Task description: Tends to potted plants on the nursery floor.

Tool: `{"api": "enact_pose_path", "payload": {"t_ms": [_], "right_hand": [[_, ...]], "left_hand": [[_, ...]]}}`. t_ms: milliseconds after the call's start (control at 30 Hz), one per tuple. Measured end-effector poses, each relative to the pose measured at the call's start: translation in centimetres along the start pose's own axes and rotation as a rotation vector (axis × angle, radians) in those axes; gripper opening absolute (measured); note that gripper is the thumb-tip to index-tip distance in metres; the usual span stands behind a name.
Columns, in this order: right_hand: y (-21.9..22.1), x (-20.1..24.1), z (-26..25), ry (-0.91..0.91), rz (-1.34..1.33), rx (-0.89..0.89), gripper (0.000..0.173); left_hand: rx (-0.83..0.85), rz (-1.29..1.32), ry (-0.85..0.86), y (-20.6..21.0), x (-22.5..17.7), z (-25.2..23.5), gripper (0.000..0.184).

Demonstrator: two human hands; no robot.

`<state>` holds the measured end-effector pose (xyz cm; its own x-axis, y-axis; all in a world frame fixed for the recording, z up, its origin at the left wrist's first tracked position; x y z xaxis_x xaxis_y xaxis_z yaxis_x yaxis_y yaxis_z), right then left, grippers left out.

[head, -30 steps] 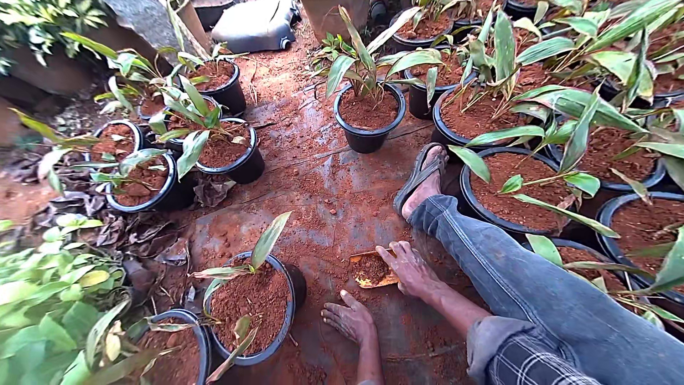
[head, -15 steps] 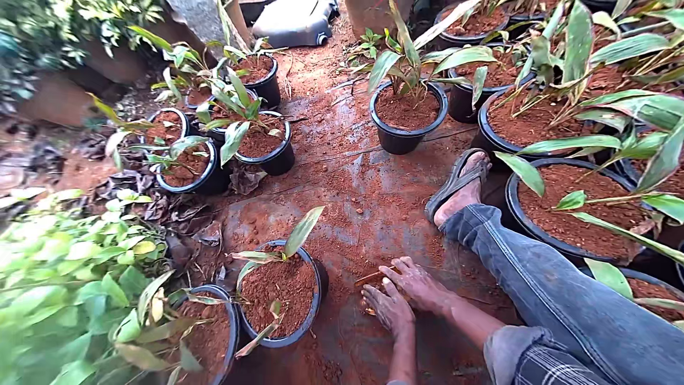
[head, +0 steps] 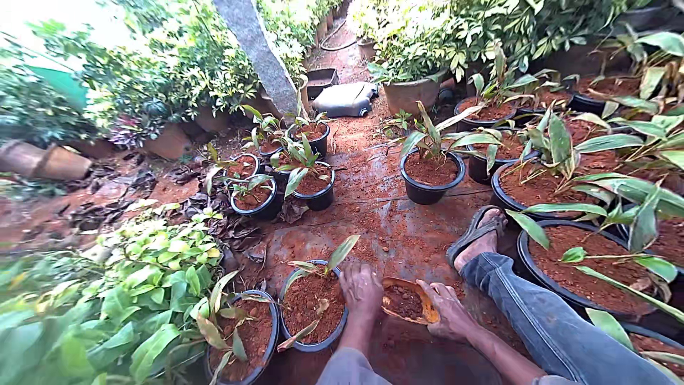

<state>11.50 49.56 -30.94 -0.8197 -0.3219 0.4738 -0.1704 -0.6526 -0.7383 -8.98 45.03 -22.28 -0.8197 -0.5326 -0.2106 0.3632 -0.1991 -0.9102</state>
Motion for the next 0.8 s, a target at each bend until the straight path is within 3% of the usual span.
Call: {"api": "enact_pose_path", "payload": {"t_ms": [133,333,467,633,800], "right_hand": [[-3.9,5.5,-0.2,-0.093,0.072,-0.025,0.115],[-8.6,15.8,-0.4,-0.203,0.274,0.004,0.109],[-9.2,23.0,-0.7,-0.319,0.503,-0.028,0.103],[-8.2,29.0,0.1,-0.431,0.703,-0.035,0.065],[-9.9,27.9,0.6,-0.42,0.667,-0.091,0.087]], "left_hand": [[0.149,-0.298,-0.036,-5.5,5.5,-0.5,0.043],[0.368,-0.376,-0.118,-7.4,11.5,1.5,0.04],[0.397,-0.35,-0.081,-6.9,11.6,1.9,0.038],[0.405,-0.338,-0.069,-7.0,10.9,2.5,0.039],[0.394,-0.306,-0.064,-7.5,11.0,3.2,0.039]]}}
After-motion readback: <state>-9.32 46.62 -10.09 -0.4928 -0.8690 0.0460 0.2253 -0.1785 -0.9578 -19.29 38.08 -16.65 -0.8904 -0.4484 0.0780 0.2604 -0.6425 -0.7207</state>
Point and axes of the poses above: each hand's wrist, its own z-axis away from the middle knuckle, its own y-axis out of the palm, x = y × z, the point moved 10 cm from there along -z, towards the middle knuckle, and after that the axes turned 4 degrees about -z, right-handed, at the moved point
